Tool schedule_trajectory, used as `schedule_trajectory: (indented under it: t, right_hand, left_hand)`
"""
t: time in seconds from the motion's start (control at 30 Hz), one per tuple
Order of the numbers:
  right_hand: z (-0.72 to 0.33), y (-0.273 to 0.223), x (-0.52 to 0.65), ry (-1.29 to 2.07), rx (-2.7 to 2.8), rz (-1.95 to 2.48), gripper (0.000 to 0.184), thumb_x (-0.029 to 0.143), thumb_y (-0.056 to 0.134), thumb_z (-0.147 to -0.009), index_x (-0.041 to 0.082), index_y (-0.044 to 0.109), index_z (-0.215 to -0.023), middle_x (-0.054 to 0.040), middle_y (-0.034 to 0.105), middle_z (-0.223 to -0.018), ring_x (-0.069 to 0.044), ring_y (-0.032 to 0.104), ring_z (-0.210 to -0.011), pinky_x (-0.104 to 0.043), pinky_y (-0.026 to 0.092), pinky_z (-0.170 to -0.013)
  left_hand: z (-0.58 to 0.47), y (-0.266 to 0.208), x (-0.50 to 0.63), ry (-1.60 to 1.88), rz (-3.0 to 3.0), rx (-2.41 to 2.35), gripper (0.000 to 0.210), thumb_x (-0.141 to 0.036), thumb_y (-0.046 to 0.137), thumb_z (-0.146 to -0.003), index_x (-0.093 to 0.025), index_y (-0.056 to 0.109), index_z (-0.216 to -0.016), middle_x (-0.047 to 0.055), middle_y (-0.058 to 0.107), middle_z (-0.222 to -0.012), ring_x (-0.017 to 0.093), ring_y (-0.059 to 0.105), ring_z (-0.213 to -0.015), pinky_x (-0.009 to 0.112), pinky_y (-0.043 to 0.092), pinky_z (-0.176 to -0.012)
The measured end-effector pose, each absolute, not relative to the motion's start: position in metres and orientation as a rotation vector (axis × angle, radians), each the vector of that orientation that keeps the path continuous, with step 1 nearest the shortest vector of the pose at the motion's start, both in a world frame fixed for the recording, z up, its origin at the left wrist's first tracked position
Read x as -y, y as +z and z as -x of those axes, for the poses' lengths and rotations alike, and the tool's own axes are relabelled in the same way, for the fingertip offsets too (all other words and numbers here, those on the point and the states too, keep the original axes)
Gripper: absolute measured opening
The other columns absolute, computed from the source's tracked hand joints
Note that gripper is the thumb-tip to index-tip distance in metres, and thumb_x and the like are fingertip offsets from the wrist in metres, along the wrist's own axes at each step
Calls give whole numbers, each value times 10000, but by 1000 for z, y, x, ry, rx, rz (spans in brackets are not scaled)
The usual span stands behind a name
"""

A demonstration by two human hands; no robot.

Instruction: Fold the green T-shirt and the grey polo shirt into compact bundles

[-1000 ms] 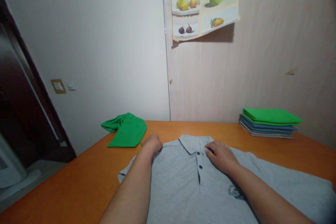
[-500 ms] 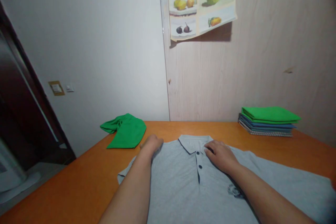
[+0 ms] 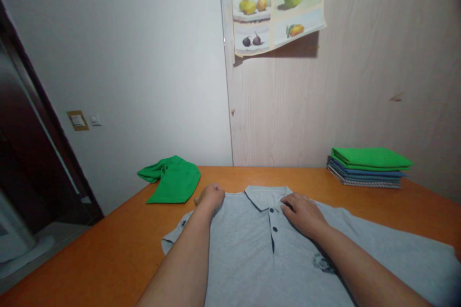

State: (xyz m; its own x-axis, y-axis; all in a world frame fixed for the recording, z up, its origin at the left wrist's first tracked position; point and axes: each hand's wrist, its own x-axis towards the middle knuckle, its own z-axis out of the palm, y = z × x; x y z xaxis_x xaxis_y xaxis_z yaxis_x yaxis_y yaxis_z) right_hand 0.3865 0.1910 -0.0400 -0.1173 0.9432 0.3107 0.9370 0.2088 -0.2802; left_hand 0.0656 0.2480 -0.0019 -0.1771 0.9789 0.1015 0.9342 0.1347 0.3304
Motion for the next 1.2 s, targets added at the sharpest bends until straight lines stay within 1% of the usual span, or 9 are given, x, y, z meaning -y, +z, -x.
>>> schedule_trajectory:
  t: [0.13,0.33,0.43,0.53,0.63,0.7,0.87,1.1,1.2]
  right_hand:
    - [-386,-38,-191,35,2078,1762,329,388,499,-929,230,701,-1135,-89,683,-1182,-256,574,-1125,-359,378,-978]
    - [-386,-38,-190,30,2078,1757,333,393,494,-933,237,700,-1142,-91,685,-1172,-250,577,-1125,-349,382,-963]
    - [-385,-36,-189,34,2084,1749,338,392,484,-935,236,700,-1143,-93,687,-1165,-250,579,-1119,-348,381,-958]
    - [-385,-35,-188,40,2083,1750,341,394,482,-936,228,703,-1136,-98,684,-1169,-253,578,-1112,-354,380,-957]
    - [-384,-34,-188,42,2077,1756,343,397,477,-940,227,705,-1131,-94,684,-1166,-257,576,-1107,-363,381,-959]
    - [-384,-34,-188,47,2078,1760,337,394,481,-939,231,704,-1132,-89,684,-1170,-260,573,-1112,-367,380,-968]
    - [-384,-34,-188,60,2079,1757,331,391,487,-937,233,705,-1128,-89,684,-1173,-259,570,-1124,-365,381,-977]
    - [-384,-33,-188,57,2075,1759,333,399,482,-941,238,707,-1126,-93,681,-1171,-255,567,-1127,-365,378,-968]
    - [-383,-33,-188,54,2077,1761,334,400,483,-942,234,703,-1130,-92,682,-1157,-252,569,-1120,-360,378,-964]
  left_hand:
    - [-70,-1,-243,481,-1916,-2364,193,-310,496,-888,-267,682,-909,66,731,-1056,280,637,-997,392,435,-786]
    - [-80,4,-233,494,-2054,-2410,199,-260,504,-887,-240,691,-952,116,698,-1102,318,588,-1096,443,420,-888]
    - [-93,9,-229,528,-2179,-2366,246,-256,466,-921,-220,692,-1010,138,669,-1158,327,555,-1147,458,401,-941]
    - [-109,9,-227,511,-2321,-2237,275,-244,445,-940,-220,706,-1025,124,672,-1144,284,574,-1116,390,420,-933]
    - [-120,3,-225,445,-2445,-2073,252,-264,487,-926,-255,730,-993,81,692,-1088,235,608,-1049,321,446,-897]
    - [-122,-1,-224,407,-2475,-2041,242,-294,508,-918,-255,740,-977,85,693,-1083,244,612,-1045,332,455,-899]
    - [-115,-3,-224,388,-2437,-2141,285,-314,480,-930,-210,742,-973,135,682,-1090,302,603,-1062,422,457,-913]
    - [-123,-5,-222,398,-2509,-2021,270,-324,481,-943,-257,735,-1005,90,674,-1110,263,587,-1093,362,443,-936]
    - [-123,-7,-223,400,-2506,-2022,274,-318,479,-940,-238,739,-970,112,667,-1092,283,590,-1082,377,450,-916]
